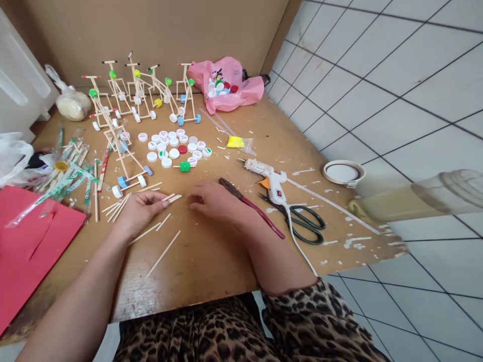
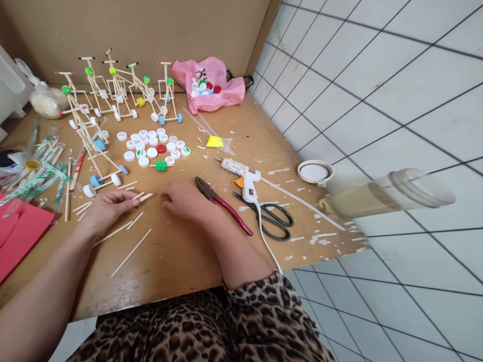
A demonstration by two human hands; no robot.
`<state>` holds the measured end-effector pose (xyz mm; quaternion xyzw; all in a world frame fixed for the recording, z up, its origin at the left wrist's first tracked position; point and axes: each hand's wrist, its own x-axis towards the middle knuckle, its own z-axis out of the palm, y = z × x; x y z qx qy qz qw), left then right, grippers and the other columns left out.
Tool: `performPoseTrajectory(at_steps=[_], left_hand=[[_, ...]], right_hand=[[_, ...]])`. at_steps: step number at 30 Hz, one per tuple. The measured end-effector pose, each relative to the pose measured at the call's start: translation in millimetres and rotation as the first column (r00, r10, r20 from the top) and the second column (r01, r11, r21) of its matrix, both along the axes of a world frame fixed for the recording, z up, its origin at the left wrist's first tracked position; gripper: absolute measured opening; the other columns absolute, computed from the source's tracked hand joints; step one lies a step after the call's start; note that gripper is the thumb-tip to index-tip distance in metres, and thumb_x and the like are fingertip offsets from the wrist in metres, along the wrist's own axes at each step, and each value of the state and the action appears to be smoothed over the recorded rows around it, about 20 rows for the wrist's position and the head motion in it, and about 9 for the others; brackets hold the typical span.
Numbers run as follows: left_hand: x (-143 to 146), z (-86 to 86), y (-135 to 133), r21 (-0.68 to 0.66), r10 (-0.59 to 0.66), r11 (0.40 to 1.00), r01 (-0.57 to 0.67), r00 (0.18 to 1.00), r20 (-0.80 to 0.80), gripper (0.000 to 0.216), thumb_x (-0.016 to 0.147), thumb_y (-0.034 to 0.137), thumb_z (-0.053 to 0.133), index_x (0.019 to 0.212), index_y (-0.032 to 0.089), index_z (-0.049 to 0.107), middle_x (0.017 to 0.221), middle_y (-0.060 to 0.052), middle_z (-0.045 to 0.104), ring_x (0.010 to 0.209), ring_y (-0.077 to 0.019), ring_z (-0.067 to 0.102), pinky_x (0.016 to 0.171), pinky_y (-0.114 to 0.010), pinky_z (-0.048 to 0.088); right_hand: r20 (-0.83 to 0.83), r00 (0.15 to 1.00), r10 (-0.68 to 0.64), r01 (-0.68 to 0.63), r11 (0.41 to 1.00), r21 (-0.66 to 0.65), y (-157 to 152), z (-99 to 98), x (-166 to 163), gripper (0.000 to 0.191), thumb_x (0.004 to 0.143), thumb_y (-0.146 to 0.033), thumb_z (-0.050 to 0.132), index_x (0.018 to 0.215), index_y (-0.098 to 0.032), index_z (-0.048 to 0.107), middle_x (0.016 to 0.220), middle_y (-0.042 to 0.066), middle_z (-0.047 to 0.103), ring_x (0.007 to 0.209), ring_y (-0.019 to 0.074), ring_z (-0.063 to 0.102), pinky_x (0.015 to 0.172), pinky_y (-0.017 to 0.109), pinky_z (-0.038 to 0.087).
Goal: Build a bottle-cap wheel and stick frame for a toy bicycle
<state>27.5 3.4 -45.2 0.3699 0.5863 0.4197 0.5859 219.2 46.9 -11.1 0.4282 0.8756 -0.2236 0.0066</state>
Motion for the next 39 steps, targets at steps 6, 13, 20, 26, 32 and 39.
performPoseTrajectory(at_steps=[6, 13, 20, 26, 32, 39], left_hand=[[-0.1, 2.7, 0.9, 0.057, 0.027, 0.998, -0.023, 0.997, -0.074, 0.043, 0.037, 0.048, 0.088, 0.064, 0.017, 0.074, 0.059, -0.002, 0.070, 0.051, -0.0111, 0.055, 0.050, -0.023, 0.044], [-0.1, 0.9, 0.2, 0.084, 0.050, 0.996, -0.043, 0.995, -0.090, 0.040, 0.040, 0.047, 0.087, 0.064, 0.018, 0.075, 0.060, -0.002, 0.071, 0.052, -0.0116, 0.056, 0.051, -0.024, 0.044], [0.1, 0.3, 1.9, 0.157, 0.120, 0.983, -0.100, 0.985, -0.124, 0.036, 0.040, 0.043, 0.087, 0.062, 0.018, 0.075, 0.062, -0.002, 0.071, 0.056, -0.0119, 0.056, 0.056, -0.024, 0.045], [0.0, 1.1, 1.5, 0.167, 0.142, 0.979, -0.118, 0.980, -0.141, 0.038, 0.041, 0.046, 0.087, 0.065, 0.018, 0.075, 0.062, -0.001, 0.071, 0.055, -0.0116, 0.055, 0.055, -0.024, 0.044], [1.4, 4.4, 1.9, 0.179, 0.161, 0.975, -0.135, 0.977, -0.137, 0.038, 0.039, 0.046, 0.087, 0.061, 0.018, 0.075, 0.060, -0.001, 0.071, 0.055, -0.0115, 0.054, 0.055, -0.024, 0.043], [0.0, 0.0, 3.0, 0.198, 0.159, 0.971, -0.134, 0.980, -0.118, 0.037, 0.041, 0.045, 0.087, 0.062, 0.018, 0.075, 0.061, -0.001, 0.071, 0.054, -0.0121, 0.055, 0.055, -0.025, 0.045]], right_hand=[[0.081, 0.992, 0.101, -0.102, 0.995, 0.011, -5.0, -0.5, -8.6, 0.015, 0.087, -0.014, 0.057, 0.088, -0.013, 0.071, 0.097, 0.011, 0.070, 0.088, 0.0190, 0.062, 0.075, 0.027, 0.042], [0.073, 0.992, -0.099, 0.084, 0.979, 0.187, 0.7, -5.6, -4.2, 0.019, 0.085, -0.013, 0.054, 0.073, -0.020, 0.066, 0.085, 0.009, 0.072, 0.078, 0.0195, 0.064, 0.070, 0.030, 0.047], [-0.250, 0.789, -0.561, 0.603, 0.631, 0.488, 33.0, 1.8, 55.3, 0.044, 0.090, -0.015, 0.034, 0.133, -0.012, 0.047, 0.131, 0.020, 0.057, 0.121, 0.0307, 0.052, 0.096, 0.049, 0.042], [-0.320, 0.754, -0.574, 0.656, 0.623, 0.426, 27.3, 3.8, 54.4, 0.039, 0.087, -0.020, 0.041, 0.121, -0.017, 0.059, 0.102, 0.012, 0.071, 0.109, 0.0302, 0.059, 0.097, 0.051, 0.039], [-0.080, 0.944, -0.319, 0.327, 0.885, 0.333, 16.6, -1.4, 33.2, 0.048, 0.082, -0.018, 0.051, 0.130, -0.019, 0.057, 0.139, 0.013, 0.057, 0.136, 0.0353, 0.040, 0.105, 0.061, 0.032], [0.274, 0.954, -0.124, 0.079, 0.982, 0.169, 6.5, -2.8, 8.7, 0.059, 0.082, 0.000, 0.041, 0.140, -0.009, 0.047, 0.153, 0.017, 0.040, 0.142, 0.0289, 0.036, 0.116, 0.056, 0.022]])
